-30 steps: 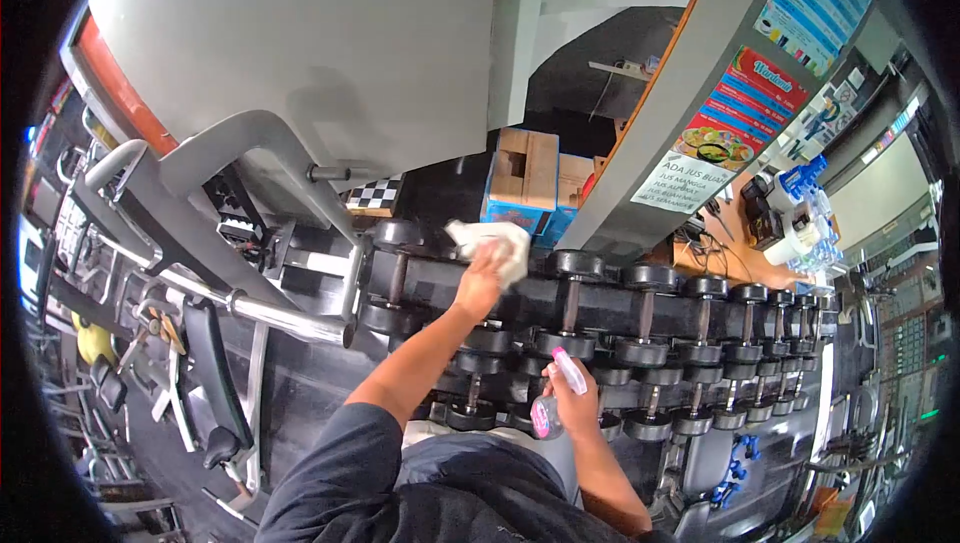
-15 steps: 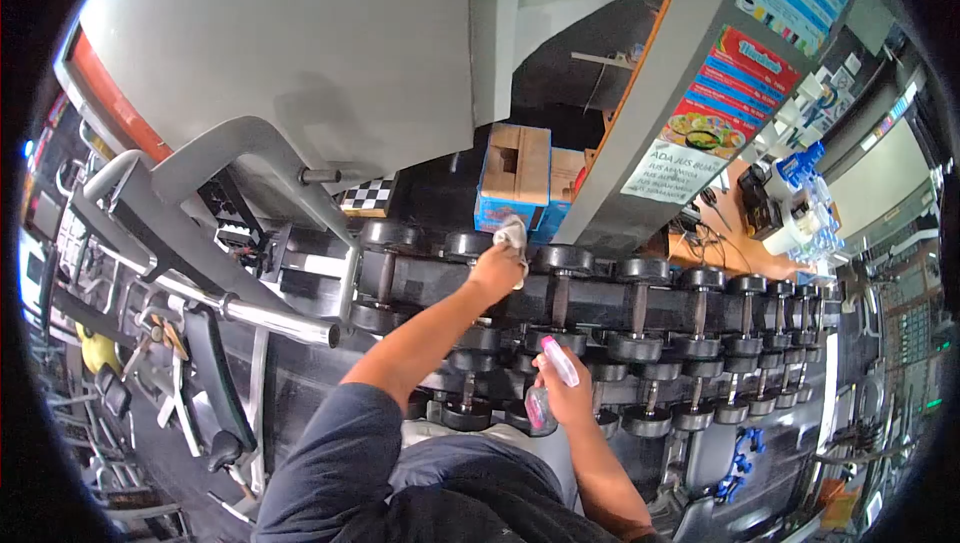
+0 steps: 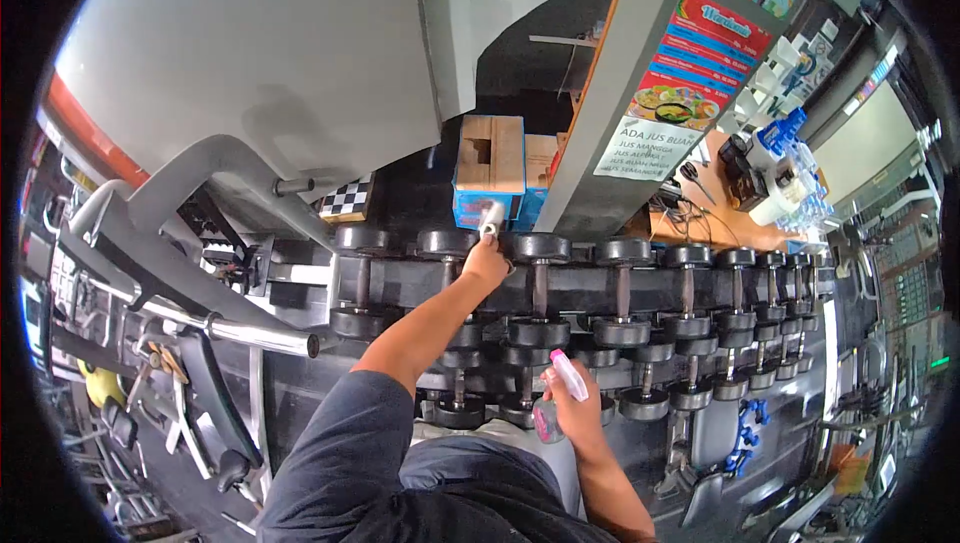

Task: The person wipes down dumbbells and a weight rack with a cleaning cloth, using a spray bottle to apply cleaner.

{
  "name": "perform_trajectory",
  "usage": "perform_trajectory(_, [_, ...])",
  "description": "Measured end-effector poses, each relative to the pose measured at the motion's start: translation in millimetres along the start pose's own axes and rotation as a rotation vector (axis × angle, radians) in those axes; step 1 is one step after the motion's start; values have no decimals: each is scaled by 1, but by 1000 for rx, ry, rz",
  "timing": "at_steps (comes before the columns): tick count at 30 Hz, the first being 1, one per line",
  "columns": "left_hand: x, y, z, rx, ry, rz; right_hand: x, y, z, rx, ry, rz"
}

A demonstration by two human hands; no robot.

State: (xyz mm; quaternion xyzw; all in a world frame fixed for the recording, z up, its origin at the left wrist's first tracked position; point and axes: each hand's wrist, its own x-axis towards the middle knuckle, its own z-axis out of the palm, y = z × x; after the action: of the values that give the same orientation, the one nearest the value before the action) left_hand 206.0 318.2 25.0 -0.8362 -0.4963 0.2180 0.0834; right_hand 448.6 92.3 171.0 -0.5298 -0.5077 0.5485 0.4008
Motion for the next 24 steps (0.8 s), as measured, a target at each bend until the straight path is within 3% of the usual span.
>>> perform_trajectory(3, [-17,-17,-9,16,24,137,1,4,0,41,9,6])
perform_trajectory(7, [-65,-64,-11,-214,477,203,6,11,-2,77,33,2])
perform_trajectory(9, [-87,-77,14,-451,647,-58,4,14,-7,97,36,2])
perform_trajectory(11, [-122,-81,7,-736,688,-216,3,17,-9,115,40,17])
perform_trajectory(12, [-127,-72,17,-1065,684,-425,2,17,-8,123,40,25])
perform_trajectory(14, [-126,-51,22,-1206,809,-723,2,15,-2,141,52,51])
perform_trajectory(16, [-122,-42,10,-1023,984,-799,2,20,0,126,64,66])
perform_trajectory(18, [-109,-27,22,-970,1031,-1196,-2,13,2,114,61,58])
perform_trajectory(19, [-90,-21,63,-1471,967,-1413,-3,10,3,109,58,50])
perform_trajectory(22, [-73,-9,77,-1962,998,-1442,-4,17,2,107,49,35])
perform_trajectory(23, [-65,-13,106,-2105,802,-1439,-5,14,3,127,58,45])
perform_trajectory(24, [-67,-13,90,-2026,737,-1500,-6,13,2,105,57,52])
